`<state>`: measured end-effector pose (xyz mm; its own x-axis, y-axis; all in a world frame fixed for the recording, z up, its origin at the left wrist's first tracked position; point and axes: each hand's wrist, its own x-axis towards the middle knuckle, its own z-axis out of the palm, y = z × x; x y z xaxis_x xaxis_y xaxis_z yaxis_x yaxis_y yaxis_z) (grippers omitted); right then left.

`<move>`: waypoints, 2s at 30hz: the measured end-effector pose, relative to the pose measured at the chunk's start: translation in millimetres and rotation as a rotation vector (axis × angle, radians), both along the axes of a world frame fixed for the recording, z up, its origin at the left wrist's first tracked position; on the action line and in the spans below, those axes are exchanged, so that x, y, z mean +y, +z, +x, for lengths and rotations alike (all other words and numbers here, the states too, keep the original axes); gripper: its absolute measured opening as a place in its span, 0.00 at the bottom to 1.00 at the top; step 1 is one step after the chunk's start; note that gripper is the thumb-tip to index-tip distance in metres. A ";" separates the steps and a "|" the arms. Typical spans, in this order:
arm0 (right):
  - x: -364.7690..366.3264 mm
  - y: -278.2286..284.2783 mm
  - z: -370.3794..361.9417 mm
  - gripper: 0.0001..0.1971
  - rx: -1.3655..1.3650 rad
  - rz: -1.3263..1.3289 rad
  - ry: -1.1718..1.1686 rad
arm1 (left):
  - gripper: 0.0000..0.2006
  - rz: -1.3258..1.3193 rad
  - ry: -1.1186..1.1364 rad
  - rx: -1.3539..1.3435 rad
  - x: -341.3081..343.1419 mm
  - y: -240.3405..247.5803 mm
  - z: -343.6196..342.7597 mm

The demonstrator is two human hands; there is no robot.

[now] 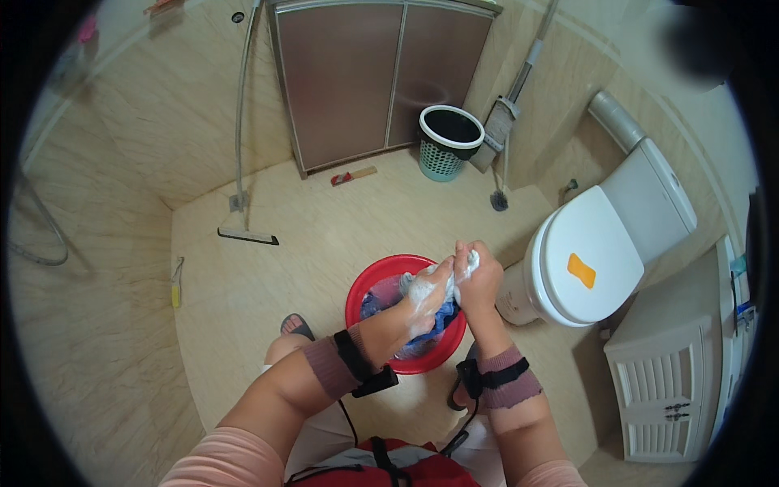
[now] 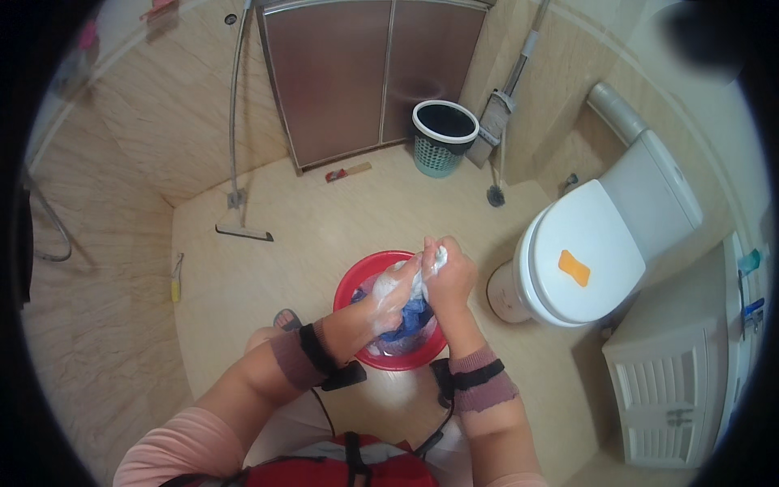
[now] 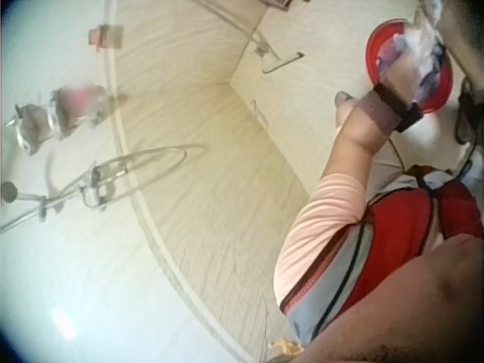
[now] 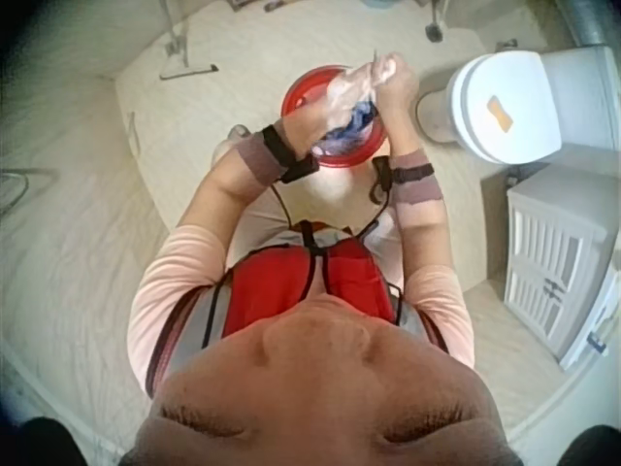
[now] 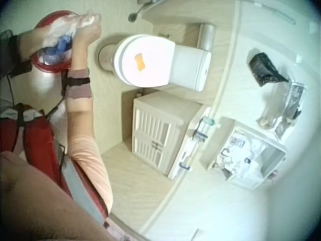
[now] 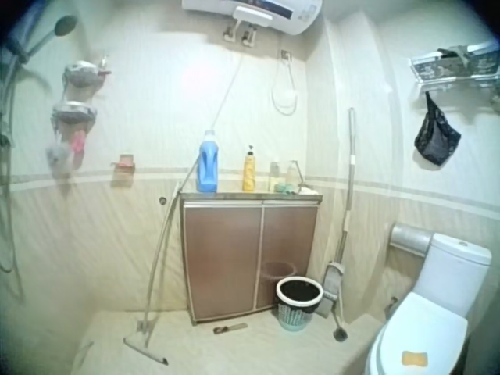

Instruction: The person sits on the bathroom floor and hand-washes a blue garment in a red bucket filled with soapy water. They scrub the fabric with a bar of soap, rinse it in the bucket, and wring out the excess water.

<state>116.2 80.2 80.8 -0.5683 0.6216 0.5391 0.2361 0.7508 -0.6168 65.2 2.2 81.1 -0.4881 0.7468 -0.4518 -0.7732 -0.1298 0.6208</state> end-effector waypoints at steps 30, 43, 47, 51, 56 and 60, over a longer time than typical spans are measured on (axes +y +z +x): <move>-22.1 -8.2 3.5 0.13 0.090 0.179 0.114 | 0.16 0.258 -0.029 -0.098 0.9 -43.8 -8.7; 41.0 16.0 9.4 0.13 0.480 -1.214 0.331 | 0.19 0.126 -0.081 0.103 -27.2 7.6 -35.3; 42.0 6.6 4.7 0.10 0.532 -1.088 0.259 | 0.15 0.216 0.063 0.036 -17.6 -10.3 -39.2; 24.7 10.7 5.3 0.07 0.316 -0.681 0.168 | 0.14 0.255 0.098 -0.028 -9.2 -16.4 -41.6; -53.1 22.2 11.6 0.07 0.031 0.137 0.396 | 0.14 0.920 -0.285 -0.274 -9.5 -75.1 -77.4; -33.1 14.1 3.5 0.11 0.016 0.152 0.125 | 0.31 0.549 -0.142 -0.006 -7.1 -80.4 -42.9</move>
<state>119.7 47.1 94.9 -0.6262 0.4575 0.6313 0.1261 0.8585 -0.4971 22.3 -4.9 0.7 -0.3638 0.9313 0.0192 -0.8101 -0.3265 0.4870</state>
